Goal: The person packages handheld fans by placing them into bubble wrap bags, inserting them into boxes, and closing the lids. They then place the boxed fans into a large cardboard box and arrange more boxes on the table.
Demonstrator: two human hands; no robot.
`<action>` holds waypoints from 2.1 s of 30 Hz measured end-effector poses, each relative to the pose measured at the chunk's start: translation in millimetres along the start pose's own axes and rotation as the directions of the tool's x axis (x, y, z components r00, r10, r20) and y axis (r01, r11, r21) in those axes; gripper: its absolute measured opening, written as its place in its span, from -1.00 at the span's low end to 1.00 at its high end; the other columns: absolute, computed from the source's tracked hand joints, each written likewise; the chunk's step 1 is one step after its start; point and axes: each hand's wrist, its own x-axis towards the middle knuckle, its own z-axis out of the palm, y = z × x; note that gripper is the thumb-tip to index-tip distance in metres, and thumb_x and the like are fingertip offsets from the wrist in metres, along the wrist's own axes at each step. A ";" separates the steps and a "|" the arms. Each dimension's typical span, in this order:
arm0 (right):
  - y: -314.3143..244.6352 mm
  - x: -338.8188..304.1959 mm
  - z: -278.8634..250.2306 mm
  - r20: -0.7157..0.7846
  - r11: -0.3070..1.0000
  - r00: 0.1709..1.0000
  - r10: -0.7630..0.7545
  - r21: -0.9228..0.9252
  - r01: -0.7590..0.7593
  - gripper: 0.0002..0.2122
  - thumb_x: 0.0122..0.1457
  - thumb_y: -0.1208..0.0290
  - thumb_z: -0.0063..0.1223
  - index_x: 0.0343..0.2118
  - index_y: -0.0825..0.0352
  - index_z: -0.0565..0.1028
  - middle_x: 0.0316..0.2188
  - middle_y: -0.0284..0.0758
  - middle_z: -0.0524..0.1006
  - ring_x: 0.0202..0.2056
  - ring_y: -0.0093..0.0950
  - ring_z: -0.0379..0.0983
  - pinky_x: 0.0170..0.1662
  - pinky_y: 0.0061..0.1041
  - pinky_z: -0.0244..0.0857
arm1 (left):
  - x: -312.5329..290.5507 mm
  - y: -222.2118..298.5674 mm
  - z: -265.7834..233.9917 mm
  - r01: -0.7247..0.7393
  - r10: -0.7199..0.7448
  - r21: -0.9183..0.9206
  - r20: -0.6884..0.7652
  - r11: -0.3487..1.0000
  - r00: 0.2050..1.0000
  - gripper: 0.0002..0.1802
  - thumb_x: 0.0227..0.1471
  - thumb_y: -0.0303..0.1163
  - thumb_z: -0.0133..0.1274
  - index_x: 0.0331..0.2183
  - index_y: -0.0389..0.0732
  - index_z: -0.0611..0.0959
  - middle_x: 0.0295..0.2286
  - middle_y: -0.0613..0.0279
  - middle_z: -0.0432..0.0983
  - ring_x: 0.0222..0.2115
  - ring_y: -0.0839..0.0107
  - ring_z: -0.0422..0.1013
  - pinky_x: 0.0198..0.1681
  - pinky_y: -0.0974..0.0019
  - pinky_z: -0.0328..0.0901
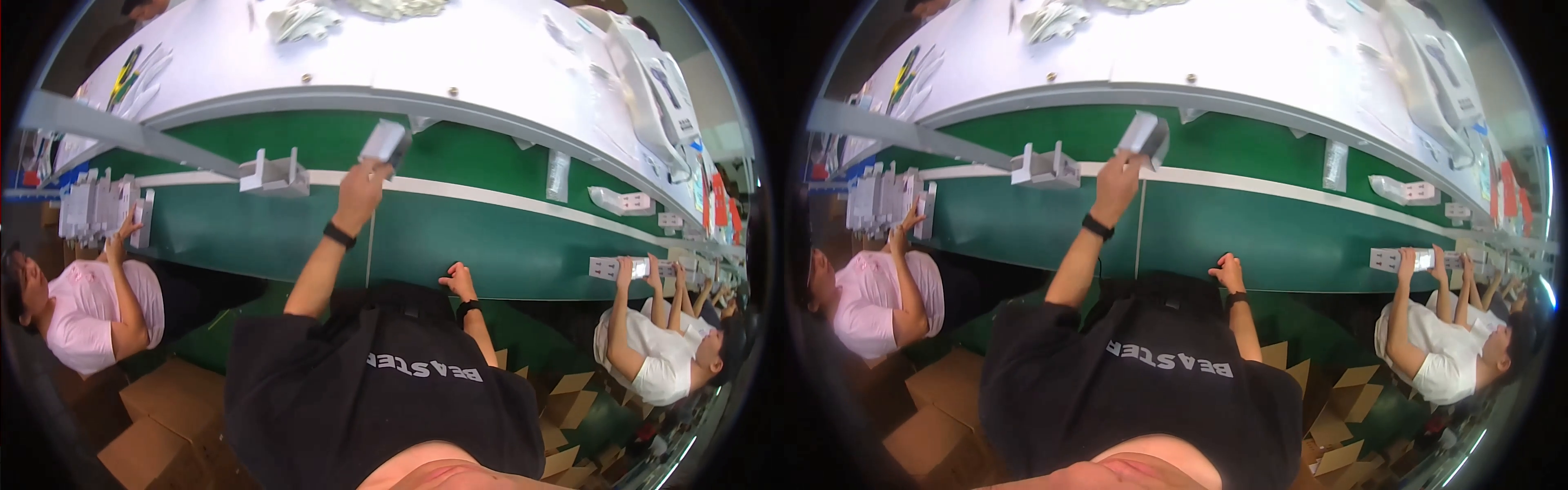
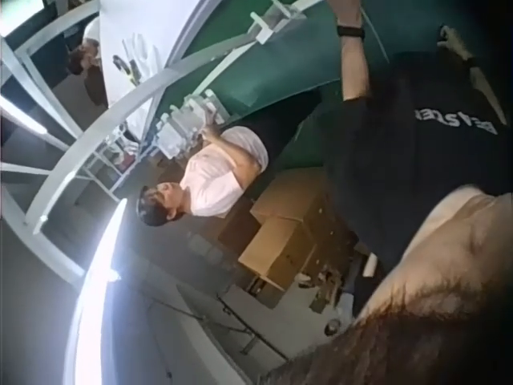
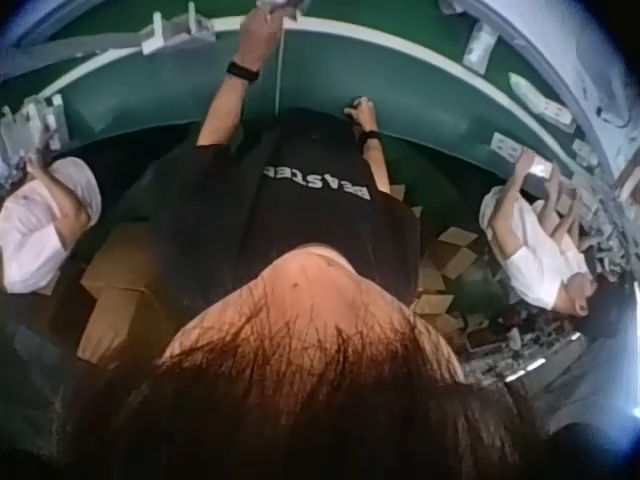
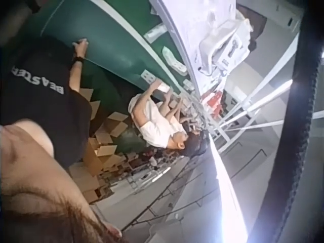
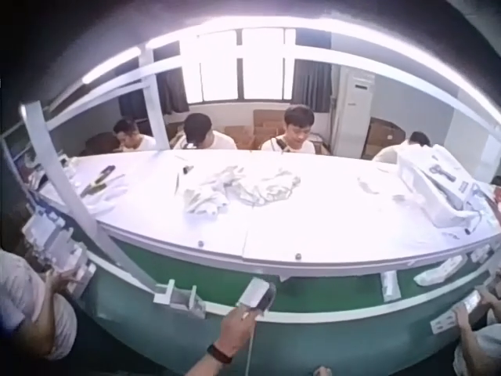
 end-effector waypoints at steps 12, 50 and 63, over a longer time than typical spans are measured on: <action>-2.0 10.9 -9.9 0.026 0.998 0.999 0.039 -0.044 -0.038 -0.52 -0.33 0.36 0.57 -0.39 0.34 0.43 -0.46 -0.22 0.53 -0.42 -0.31 0.46 -0.31 -0.33 0.40 | -173.6 2.2 -172.8 0.532 -0.520 0.153 -0.114 0.833 0.847 -0.77 -0.11 -0.70 0.08 -0.37 -0.20 0.68 -0.35 0.14 0.53 -0.30 0.12 0.50 -0.26 0.21 0.41; -56.7 -24.6 -57.5 0.128 0.917 0.931 0.341 -0.262 -0.300 -0.53 -0.18 0.22 0.48 -0.23 0.29 0.49 -0.10 -0.08 0.41 -0.16 -0.09 0.47 -0.12 -0.25 0.41 | -206.9 -70.0 -75.9 0.492 -0.498 0.080 0.164 0.867 0.852 -0.76 0.03 -0.63 -0.05 -0.24 -0.25 0.62 -0.36 0.03 0.53 -0.30 0.11 0.47 -0.17 0.18 0.36; 40.6 153.2 -199.2 -0.239 0.984 0.960 -0.145 0.066 0.165 -0.52 -0.05 0.11 0.29 -0.16 0.38 0.50 -0.29 -0.08 0.59 -0.33 -0.15 0.56 -0.24 -0.23 0.47 | -249.6 17.9 11.1 0.614 -0.573 0.318 0.773 0.722 0.272 -0.49 0.10 -0.39 -0.02 0.13 -0.10 0.44 0.16 -0.55 0.03 0.17 -0.35 0.08 0.20 -0.06 0.15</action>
